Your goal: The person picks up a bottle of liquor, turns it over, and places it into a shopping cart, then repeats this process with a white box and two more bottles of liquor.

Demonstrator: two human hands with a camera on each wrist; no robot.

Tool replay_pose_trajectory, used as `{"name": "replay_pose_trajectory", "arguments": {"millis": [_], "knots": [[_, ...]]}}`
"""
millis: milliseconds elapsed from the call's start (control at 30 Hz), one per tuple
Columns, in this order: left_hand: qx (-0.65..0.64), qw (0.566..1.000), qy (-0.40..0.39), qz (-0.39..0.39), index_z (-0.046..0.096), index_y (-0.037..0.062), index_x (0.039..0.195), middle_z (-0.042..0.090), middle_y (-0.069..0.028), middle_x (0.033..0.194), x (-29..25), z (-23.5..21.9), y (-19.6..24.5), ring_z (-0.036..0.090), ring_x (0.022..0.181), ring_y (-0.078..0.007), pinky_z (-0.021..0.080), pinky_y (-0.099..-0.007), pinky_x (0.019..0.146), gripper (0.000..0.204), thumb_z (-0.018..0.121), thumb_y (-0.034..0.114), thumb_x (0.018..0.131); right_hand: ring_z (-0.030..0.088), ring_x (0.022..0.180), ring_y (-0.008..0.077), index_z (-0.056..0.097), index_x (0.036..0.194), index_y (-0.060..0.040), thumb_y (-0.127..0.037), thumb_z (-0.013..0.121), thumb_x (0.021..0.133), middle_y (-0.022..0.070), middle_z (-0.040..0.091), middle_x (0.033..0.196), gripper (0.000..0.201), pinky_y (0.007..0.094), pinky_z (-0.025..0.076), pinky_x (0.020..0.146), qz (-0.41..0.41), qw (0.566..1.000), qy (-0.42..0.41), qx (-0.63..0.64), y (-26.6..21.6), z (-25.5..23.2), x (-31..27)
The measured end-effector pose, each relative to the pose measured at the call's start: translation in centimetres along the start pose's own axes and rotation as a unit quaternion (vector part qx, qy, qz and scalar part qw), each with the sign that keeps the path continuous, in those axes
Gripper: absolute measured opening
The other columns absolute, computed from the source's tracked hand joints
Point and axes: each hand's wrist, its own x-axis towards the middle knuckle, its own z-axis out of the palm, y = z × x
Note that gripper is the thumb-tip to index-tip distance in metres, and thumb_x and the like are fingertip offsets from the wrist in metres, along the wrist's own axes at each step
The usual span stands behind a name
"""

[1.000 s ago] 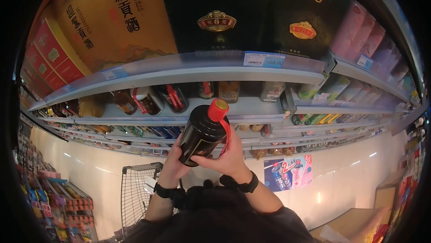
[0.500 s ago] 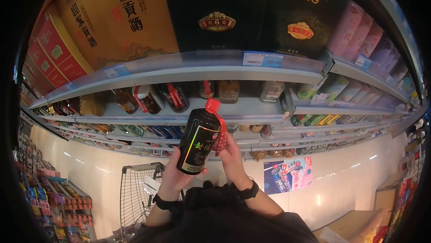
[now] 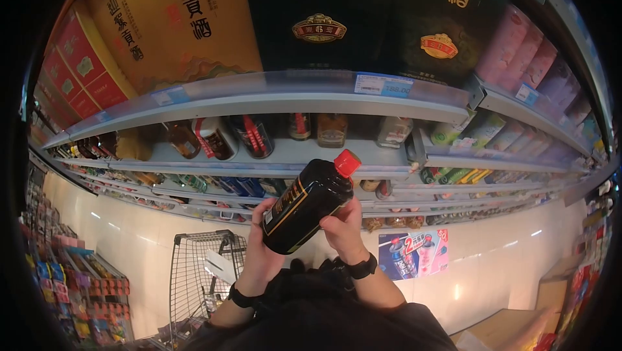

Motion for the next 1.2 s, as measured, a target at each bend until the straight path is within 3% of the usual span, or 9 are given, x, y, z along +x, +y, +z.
{"name": "replay_pose_trajectory", "arguments": {"millis": [67, 133, 267, 400, 467, 533, 667, 1000, 1200], "knots": [[-0.065, 0.996, 0.018, -0.053, 0.039, 0.0077, 0.142, 0.051, -0.0157, 0.137, 0.5, -0.3, 0.4, 0.054, 0.126, -0.0305, 0.05, -0.0512, 0.099, 0.071, 0.049, 0.06, 0.096, 0.062, 0.111, 0.0198, 0.047, 0.135, -0.0015, -0.014, 0.088, 0.069, 0.008, 0.063, 0.123, 0.079, 0.0337, 0.051, 0.094, -0.014, 1.0, 0.001, 0.021, -0.2, 0.2, 0.6], [-0.232, 0.926, -0.068, -0.289, 0.035, 0.0098, 0.148, 0.049, -0.0199, 0.14, 1.1, -1.7, 1.2, 0.056, 0.122, -0.0396, 0.056, -0.0577, 0.088, 0.083, 0.03, 0.072, 0.094, 0.062, 0.113, 0.0211, 0.045, 0.136, 0.0, -0.018, 0.09, 0.067, 0.0088, 0.061, 0.126, 0.084, 0.0354, 0.051, 0.096, -0.012, 0.999, -0.024, 0.028, 0.0, -0.8, 0.7], [-0.306, 0.86, -0.255, -0.318, 0.034, 0.0081, 0.149, 0.051, -0.0208, 0.141, 1.1, -3.3, -0.1, 0.056, 0.122, -0.0387, 0.055, -0.0526, 0.092, 0.082, 0.03, 0.07, 0.096, 0.061, 0.115, 0.0215, 0.044, 0.137, 0.0013, -0.021, 0.091, 0.065, 0.0093, 0.06, 0.127, 0.089, 0.0366, 0.051, 0.097, 0.004, 0.999, -0.053, -0.007, 0.8, -3.0, 0.5], [-0.223, 0.93, -0.111, -0.271, 0.037, 0.0099, 0.148, 0.053, -0.0202, 0.137, 0.0, -3.0, -0.7, 0.061, 0.112, -0.0426, 0.06, -0.0534, 0.079, 0.079, 0.04, 0.067, 0.094, 0.056, 0.121, 0.0209, 0.035, 0.144, -0.0032, -0.016, 0.086, 0.07, 0.0105, 0.053, 0.134, 0.09, 0.0362, 0.049, 0.1, 0.028, 0.995, -0.095, 0.032, 0.6, -1.9, 1.8], [-0.039, 0.992, -0.069, -0.102, 0.034, 0.0113, 0.148, 0.052, -0.0186, 0.138, 0.3, -3.1, -1.0, 0.061, 0.113, -0.0402, 0.06, -0.052, 0.08, 0.077, 0.043, 0.065, 0.093, 0.055, 0.122, 0.0206, 0.031, 0.146, -0.0053, -0.013, 0.083, 0.074, 0.0104, 0.051, 0.136, 0.089, 0.0357, 0.048, 0.1, 0.034, 0.995, -0.076, 0.051, 0.4, -1.2, 2.0], [-0.002, 0.999, -0.026, -0.044, 0.029, 0.0113, 0.149, 0.051, -0.0172, 0.139, 0.5, -1.4, 0.7, 0.06, 0.116, -0.0372, 0.059, -0.0521, 0.083, 0.077, 0.053, 0.058, 0.092, 0.055, 0.119, 0.0199, 0.027, 0.148, -0.0086, -0.004, 0.076, 0.08, 0.0109, 0.049, 0.134, 0.084, 0.0349, 0.046, 0.102, 0.006, 0.994, 0.046, -0.098, 0.6, -1.1, 2.0], [-0.005, 0.997, -0.031, 0.076, 0.028, 0.0022, 0.146, 0.049, -0.0145, 0.138, 1.0, -2.2, 1.2, 0.053, 0.125, -0.0262, 0.049, -0.0432, 0.102, 0.072, 0.07, 0.023, 0.091, 0.053, 0.117, 0.0198, 0.032, 0.144, -0.0044, 0.002, 0.071, 0.082, 0.0121, 0.048, 0.133, 0.073, 0.0338, 0.043, 0.103, -0.024, 0.958, 0.007, -0.285, 0.3, -1.1, 0.8], [0.239, 0.954, -0.018, 0.178, 0.036, 0.0014, 0.144, 0.047, -0.0141, 0.136, 0.4, -2.8, -0.4, 0.052, 0.124, -0.0223, 0.045, -0.0354, 0.104, 0.086, 0.084, 0.006, 0.073, 0.052, 0.121, 0.018, 0.036, 0.14, -0.0058, -0.007, 0.072, 0.086, 0.008, 0.052, 0.129, 0.066, 0.0356, 0.047, 0.099, 0.076, 0.994, 0.039, -0.067, 0.3, 1.0, -0.1], [0.444, 0.835, -0.091, 0.311, 0.036, 0.0053, 0.144, 0.038, -0.0198, 0.145, 0.8, -3.7, -0.6, 0.045, 0.13, -0.0325, 0.039, -0.0413, 0.107, 0.095, 0.091, 0.017, 0.067, 0.058, 0.118, 0.0224, 0.04, 0.139, -0.0028, -0.032, 0.073, 0.089, 0.0093, 0.057, 0.129, 0.067, 0.0388, 0.046, 0.1, 0.023, 0.992, 0.065, -0.104, 0.5, 1.1, 0.2]]}}
